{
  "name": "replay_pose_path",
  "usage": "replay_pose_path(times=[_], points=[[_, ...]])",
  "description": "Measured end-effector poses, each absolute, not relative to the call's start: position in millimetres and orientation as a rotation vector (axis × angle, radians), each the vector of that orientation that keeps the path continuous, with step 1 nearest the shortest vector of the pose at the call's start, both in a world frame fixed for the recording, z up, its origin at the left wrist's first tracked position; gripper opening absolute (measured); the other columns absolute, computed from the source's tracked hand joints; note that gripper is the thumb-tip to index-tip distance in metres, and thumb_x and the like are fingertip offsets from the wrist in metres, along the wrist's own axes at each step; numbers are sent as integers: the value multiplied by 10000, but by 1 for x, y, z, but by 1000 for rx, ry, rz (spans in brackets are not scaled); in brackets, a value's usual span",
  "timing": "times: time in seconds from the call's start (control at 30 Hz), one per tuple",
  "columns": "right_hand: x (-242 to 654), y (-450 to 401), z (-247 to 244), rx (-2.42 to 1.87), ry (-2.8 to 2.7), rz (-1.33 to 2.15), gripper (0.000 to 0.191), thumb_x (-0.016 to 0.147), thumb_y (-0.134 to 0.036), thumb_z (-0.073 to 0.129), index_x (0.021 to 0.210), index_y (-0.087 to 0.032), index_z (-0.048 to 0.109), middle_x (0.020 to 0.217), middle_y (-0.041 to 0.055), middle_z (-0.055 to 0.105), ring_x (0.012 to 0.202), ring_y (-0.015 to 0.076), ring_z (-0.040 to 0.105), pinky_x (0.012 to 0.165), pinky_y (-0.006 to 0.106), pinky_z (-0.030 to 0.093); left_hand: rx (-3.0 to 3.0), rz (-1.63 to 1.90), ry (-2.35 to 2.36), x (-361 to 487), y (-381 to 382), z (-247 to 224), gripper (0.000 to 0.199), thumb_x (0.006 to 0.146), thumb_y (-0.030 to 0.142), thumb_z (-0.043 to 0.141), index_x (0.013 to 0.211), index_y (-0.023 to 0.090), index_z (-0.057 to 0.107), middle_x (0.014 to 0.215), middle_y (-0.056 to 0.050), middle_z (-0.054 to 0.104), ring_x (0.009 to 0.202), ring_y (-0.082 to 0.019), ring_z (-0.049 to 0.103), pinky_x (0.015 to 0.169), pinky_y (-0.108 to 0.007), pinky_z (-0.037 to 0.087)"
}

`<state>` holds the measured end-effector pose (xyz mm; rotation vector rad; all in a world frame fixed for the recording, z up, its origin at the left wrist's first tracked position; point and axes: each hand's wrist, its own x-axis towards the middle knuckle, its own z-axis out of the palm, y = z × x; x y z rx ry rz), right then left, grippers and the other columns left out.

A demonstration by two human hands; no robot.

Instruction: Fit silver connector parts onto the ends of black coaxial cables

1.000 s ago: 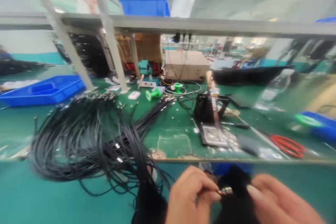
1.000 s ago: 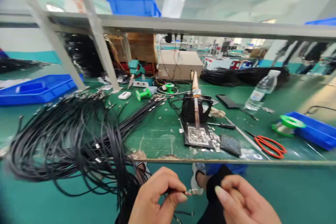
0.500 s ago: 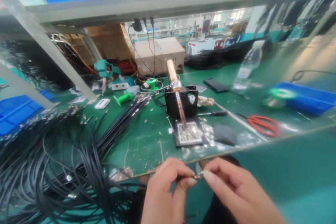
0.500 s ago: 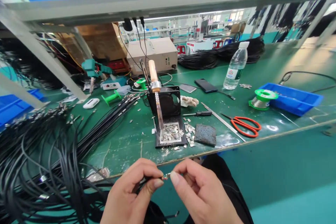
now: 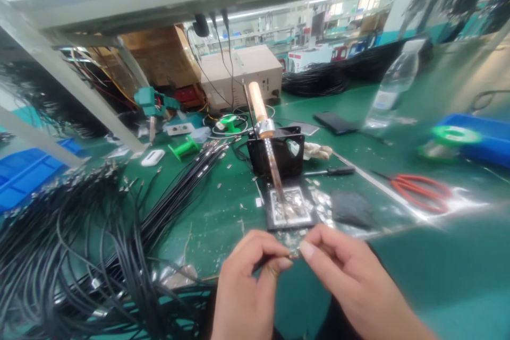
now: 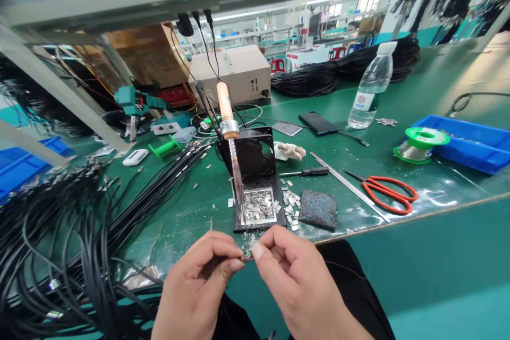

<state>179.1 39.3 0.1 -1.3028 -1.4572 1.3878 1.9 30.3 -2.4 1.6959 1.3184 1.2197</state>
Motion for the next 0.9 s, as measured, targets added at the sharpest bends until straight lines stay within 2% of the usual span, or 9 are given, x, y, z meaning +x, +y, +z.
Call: replay_pose_path(times=[0.17, 0.33, 0.47, 0.7, 0.9], points=[[176, 47, -5, -1308, -1452, 1323, 576, 931, -684, 481, 765, -141, 578, 632, -20, 407, 574, 51, 355, 523, 149, 317, 1655, 1179, 1339, 0, 40, -2, 179, 920, 118, 701, 811, 244, 768, 838, 17, 696, 768, -125, 650, 695, -190, 495], [176, 53, -2, -1356, -1460, 1312, 549, 916, -655, 470, 757, -142, 581, 646, -5, 450, 582, 58, 394, 529, 150, 365, 1583, 1203, 1350, 2, 48, 1, 171, 877, 126, 705, 759, 227, 776, 779, 11, 684, 703, -121, 630, 633, -182, 484], [174, 55, 1, -1358, -1439, 1299, 547, 917, -649, 479, 750, -141, 591, 662, 6, 476, 594, 63, 425, 529, 151, 392, 1518, 1175, 1383, 3, 50, 2, 159, 872, 142, 697, 755, 220, 769, 795, 5, 689, 724, -130, 650, 649, -191, 498], [169, 59, -13, -1290, -1355, 1231, 516, 982, -598, 531, 773, -131, 599, 622, -33, 423, 555, 30, 351, 501, 121, 308, 1520, 1181, 1442, 5, 56, 4, 158, 878, 158, 691, 756, 229, 763, 813, 12, 711, 740, -132, 657, 672, -202, 490], [169, 58, -12, -1294, -1346, 1225, 504, 992, -587, 542, 801, -126, 618, 651, -27, 457, 581, 29, 377, 520, 118, 326, 1520, 1223, 1434, 8, 59, 4, 161, 874, 150, 704, 752, 237, 763, 805, 22, 717, 743, -126, 660, 671, -190, 493]])
